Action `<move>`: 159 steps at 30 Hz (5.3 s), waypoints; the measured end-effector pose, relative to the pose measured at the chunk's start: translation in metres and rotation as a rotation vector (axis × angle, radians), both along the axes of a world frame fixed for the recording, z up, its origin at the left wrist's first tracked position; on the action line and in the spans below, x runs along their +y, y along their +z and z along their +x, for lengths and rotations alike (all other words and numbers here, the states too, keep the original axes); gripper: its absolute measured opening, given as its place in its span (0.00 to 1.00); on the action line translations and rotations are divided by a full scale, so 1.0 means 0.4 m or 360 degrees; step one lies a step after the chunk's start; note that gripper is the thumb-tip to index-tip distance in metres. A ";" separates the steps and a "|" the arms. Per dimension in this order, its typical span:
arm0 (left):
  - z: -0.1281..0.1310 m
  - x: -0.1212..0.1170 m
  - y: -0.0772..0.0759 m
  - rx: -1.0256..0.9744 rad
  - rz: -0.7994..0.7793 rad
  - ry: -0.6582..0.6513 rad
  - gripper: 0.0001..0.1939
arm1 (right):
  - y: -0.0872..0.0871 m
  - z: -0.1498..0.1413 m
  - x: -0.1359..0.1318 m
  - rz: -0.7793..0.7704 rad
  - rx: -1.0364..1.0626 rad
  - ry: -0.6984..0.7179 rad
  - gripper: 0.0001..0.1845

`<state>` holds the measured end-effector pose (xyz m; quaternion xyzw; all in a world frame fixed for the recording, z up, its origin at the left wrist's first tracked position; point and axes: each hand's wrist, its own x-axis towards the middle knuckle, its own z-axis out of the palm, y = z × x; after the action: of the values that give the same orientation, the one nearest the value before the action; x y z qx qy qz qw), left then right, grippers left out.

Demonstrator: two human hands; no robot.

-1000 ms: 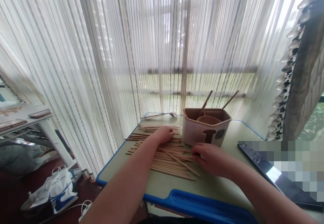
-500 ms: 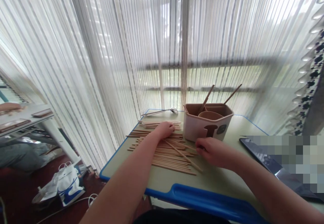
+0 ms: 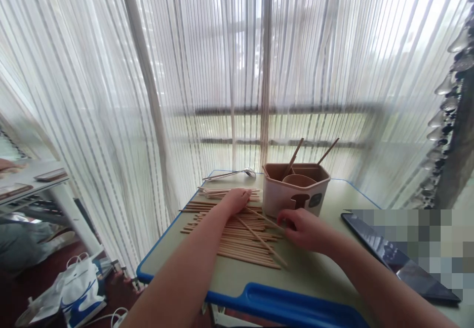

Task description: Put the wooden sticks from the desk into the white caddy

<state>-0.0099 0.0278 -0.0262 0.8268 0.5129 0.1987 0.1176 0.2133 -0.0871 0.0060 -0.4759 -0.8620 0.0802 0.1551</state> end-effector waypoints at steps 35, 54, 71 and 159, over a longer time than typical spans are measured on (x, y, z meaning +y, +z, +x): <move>0.001 0.003 -0.004 -0.0300 -0.0215 0.0107 0.43 | 0.017 0.014 0.008 0.0222 -0.0421 -0.0412 0.22; 0.009 -0.032 0.005 0.0143 0.0063 0.0079 0.17 | 0.466 -0.067 -0.074 0.0257 0.1713 0.0053 0.12; 0.012 -0.053 0.026 0.0217 0.0037 0.0064 0.17 | 0.406 0.005 0.132 -0.0188 0.0204 -0.0288 0.23; -0.004 -0.093 0.071 0.0355 -0.0097 -0.0198 0.10 | 0.414 -0.033 0.121 0.0372 0.0081 -0.0518 0.18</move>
<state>-0.0114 -0.0093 0.0020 0.8700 0.4764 0.0821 0.0969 0.2001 -0.0385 0.1714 -0.5855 -0.7730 -0.0343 0.2420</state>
